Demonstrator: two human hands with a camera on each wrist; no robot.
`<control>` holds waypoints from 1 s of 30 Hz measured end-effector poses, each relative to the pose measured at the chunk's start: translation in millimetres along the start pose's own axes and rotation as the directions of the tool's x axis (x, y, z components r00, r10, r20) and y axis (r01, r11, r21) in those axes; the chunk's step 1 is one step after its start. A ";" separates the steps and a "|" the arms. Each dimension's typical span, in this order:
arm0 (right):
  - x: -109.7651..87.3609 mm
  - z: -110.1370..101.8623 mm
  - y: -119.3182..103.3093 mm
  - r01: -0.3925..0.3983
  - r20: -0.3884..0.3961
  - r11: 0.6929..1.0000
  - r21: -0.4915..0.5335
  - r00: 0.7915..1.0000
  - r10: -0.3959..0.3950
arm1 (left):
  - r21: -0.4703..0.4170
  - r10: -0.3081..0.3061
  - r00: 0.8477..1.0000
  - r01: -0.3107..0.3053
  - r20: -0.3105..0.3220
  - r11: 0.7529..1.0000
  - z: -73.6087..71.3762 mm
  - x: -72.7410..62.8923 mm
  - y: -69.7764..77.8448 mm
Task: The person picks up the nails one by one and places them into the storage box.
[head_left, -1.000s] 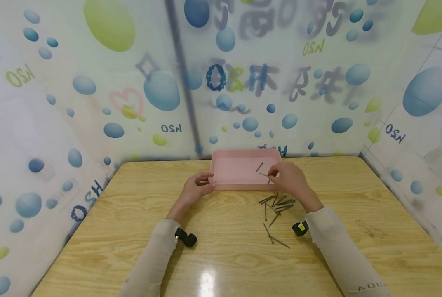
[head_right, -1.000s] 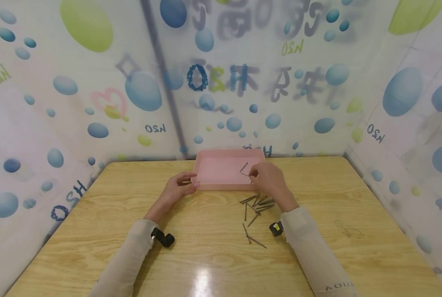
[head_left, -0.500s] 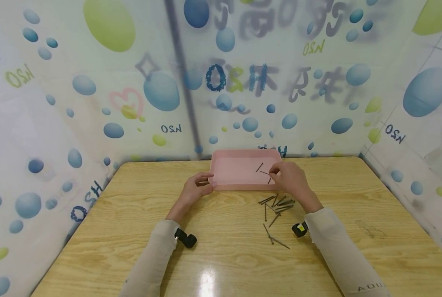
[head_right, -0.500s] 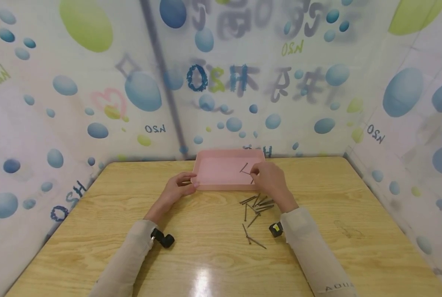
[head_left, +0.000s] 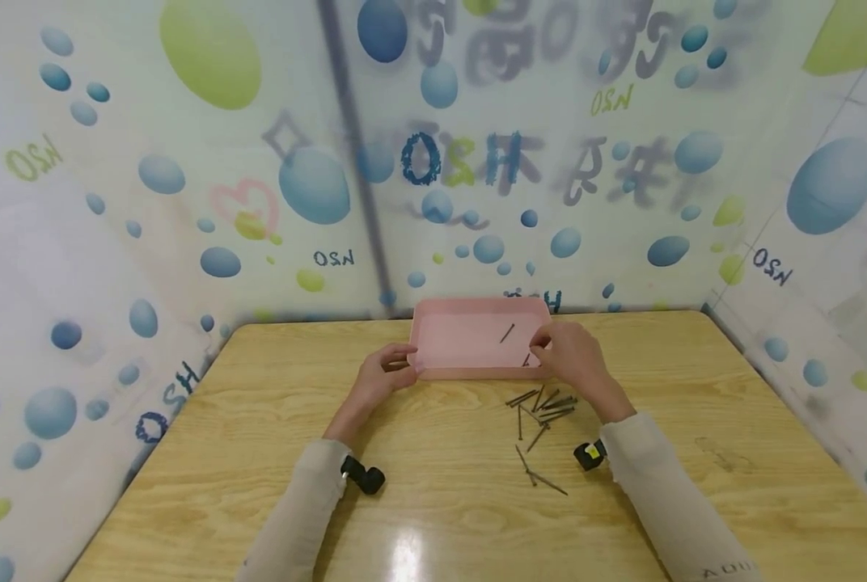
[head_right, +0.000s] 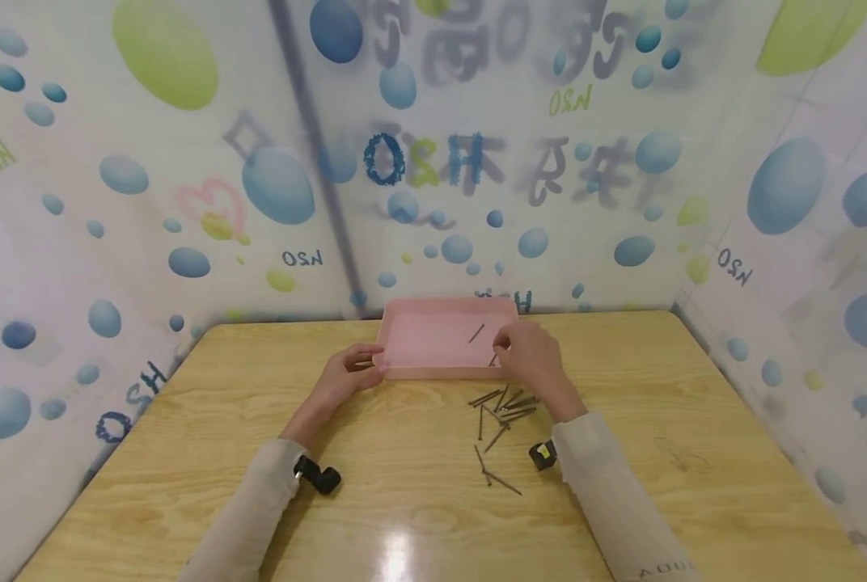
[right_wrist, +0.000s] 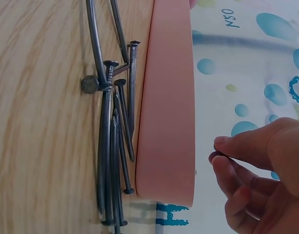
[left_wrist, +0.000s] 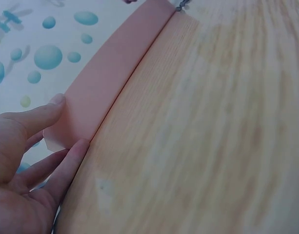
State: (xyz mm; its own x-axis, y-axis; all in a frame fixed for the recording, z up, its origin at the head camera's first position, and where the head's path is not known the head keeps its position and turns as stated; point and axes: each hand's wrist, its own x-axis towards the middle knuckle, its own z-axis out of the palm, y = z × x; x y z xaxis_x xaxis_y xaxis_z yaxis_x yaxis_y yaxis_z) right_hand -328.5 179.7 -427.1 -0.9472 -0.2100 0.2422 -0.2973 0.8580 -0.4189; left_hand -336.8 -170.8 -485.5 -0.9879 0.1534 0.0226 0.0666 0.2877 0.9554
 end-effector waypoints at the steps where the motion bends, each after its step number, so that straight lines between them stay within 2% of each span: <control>1: -0.6 -0.3 0.4 0.000 0.008 1.000 0.001 1.000 0.000 | -0.002 0.001 1.000 -0.001 0.000 1.000 0.2 -0.5 -0.6; 9: -3.9 -11.4 0.0 0.038 0.091 0.999 0.022 0.995 -0.040 | -0.010 0.002 1.000 -0.002 0.005 1.000 0.6 -2.6 -3.3; 14: -2.0 -18.1 0.3 0.070 0.193 0.997 0.035 0.978 -0.076 | -0.029 0.004 1.000 -0.004 0.018 1.000 0.6 -0.3 -1.6; 23: -6.7 -16.7 -3.0 0.081 0.420 0.996 0.049 0.903 -0.094 | -0.014 0.015 1.000 -0.014 0.006 1.000 2.0 0.6 -3.5; 27: -8.6 -17.3 -4.2 0.052 0.485 0.994 0.092 0.870 -0.090 | -0.017 0.017 1.000 -0.016 0.010 1.000 1.4 0.8 -2.9; 30: -8.5 -17.7 -5.6 0.046 0.506 0.995 0.094 0.858 -0.087 | -0.018 0.019 1.000 -0.019 0.007 1.000 0.7 0.5 -2.8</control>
State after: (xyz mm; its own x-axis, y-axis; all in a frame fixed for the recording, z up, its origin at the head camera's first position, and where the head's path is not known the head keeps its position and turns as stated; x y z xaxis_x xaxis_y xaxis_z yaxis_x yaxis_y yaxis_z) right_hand -316.7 185.0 -411.4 -0.8473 -0.4925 -0.1989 -0.3503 0.7996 -0.4878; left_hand -337.4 -170.9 -488.3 -0.9855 0.1653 0.0391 0.0830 0.2677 0.9599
